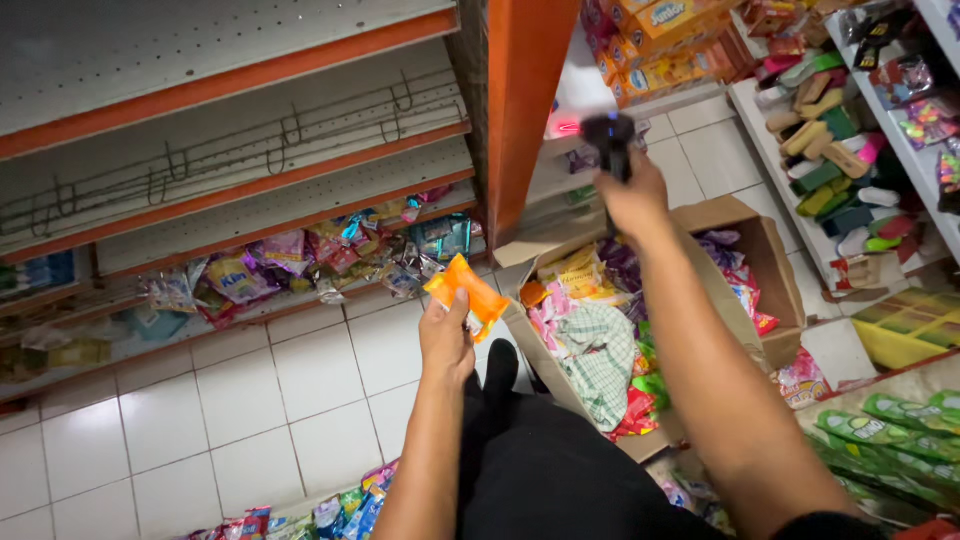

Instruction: The person scans small snack packages from a cardboard box on the floor using a handheld scanner and places them onto store shelves, occasionally using a cloth to handle the items.

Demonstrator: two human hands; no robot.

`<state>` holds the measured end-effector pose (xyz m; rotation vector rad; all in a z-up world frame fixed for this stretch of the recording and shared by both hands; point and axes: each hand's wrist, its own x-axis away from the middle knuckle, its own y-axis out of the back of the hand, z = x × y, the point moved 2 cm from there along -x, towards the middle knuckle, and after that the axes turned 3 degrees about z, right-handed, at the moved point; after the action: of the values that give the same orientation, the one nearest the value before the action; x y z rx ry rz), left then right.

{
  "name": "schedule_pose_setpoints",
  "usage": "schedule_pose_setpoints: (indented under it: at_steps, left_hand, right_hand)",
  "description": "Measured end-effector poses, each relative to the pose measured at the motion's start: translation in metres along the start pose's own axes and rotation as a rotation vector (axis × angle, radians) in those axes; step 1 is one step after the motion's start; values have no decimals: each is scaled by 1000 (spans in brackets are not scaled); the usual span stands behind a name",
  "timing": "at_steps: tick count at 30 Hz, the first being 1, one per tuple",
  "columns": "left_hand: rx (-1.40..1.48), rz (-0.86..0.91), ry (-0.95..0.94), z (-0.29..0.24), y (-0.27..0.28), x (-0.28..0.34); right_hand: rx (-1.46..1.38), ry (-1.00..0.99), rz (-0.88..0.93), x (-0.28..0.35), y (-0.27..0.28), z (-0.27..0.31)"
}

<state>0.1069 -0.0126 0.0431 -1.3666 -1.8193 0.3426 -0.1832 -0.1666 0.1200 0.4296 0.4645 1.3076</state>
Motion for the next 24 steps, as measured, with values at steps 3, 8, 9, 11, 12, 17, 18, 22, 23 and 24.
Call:
schedule_pose_setpoints:
  at_steps: [3, 8, 9, 11, 12, 17, 18, 22, 23, 24]
  left_hand:
    - [37, 19, 56, 2, 1, 0]
    - [63, -41, 304, 8, 5, -3]
    - [78, -6, 318, 9, 4, -4]
    - [140, 95, 344, 13, -2, -4]
    - [186, 162, 354, 14, -6, -3]
    - [209, 361, 436, 14, -24, 8]
    - [200, 388, 435, 14, -29, 10]
    - [312, 527, 505, 9, -44, 21]
    - [351, 567, 508, 7, -47, 23]
    - [390, 607, 511, 6, -49, 24]
  right_hand:
    - [88, 46, -33, -52, -8, 11]
    - [43, 205, -176, -115, -40, 14]
    - [17, 249, -184, -125, -46, 12]
    - [67, 153, -179, -139, -59, 5]
    - [92, 105, -177, -147, -64, 3]
    - [102, 5, -122, -167, -80, -5]
    - [84, -47, -110, -170, -82, -6]
    - [241, -18, -112, -170, -82, -9]
    - [304, -55, -71, -171, -82, -10]
    - [366, -91, -29, -172, -83, -10]
